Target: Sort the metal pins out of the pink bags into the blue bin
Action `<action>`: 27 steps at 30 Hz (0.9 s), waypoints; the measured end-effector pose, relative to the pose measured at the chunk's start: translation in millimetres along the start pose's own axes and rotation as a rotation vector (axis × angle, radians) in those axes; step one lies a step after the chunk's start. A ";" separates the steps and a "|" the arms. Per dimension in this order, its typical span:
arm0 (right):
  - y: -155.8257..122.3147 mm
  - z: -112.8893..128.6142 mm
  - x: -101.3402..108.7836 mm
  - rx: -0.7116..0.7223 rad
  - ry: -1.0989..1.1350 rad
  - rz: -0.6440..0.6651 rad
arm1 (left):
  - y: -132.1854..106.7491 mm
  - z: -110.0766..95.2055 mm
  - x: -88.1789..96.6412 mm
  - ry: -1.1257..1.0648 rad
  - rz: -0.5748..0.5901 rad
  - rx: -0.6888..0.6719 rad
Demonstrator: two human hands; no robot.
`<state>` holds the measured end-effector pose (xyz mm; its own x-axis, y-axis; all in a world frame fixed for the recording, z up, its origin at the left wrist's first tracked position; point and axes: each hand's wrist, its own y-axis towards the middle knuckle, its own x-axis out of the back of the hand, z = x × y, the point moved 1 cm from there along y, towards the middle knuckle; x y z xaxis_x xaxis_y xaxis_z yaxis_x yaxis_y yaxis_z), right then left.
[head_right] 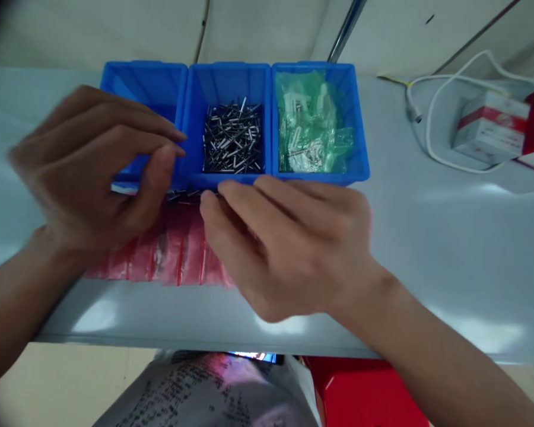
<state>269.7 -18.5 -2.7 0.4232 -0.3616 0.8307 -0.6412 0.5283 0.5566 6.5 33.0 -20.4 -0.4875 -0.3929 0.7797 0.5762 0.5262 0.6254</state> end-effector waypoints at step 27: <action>6.3 0.8 -14.3 0.016 0.157 -0.101 | -3.4 -5.1 2.8 0.026 -0.035 -0.068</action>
<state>259.1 -10.6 -11.1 0.5796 -0.2875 0.7625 -0.5998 0.4830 0.6380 6.5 26.3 -20.1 -0.4916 -0.4297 0.7574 0.6026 0.4600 0.6521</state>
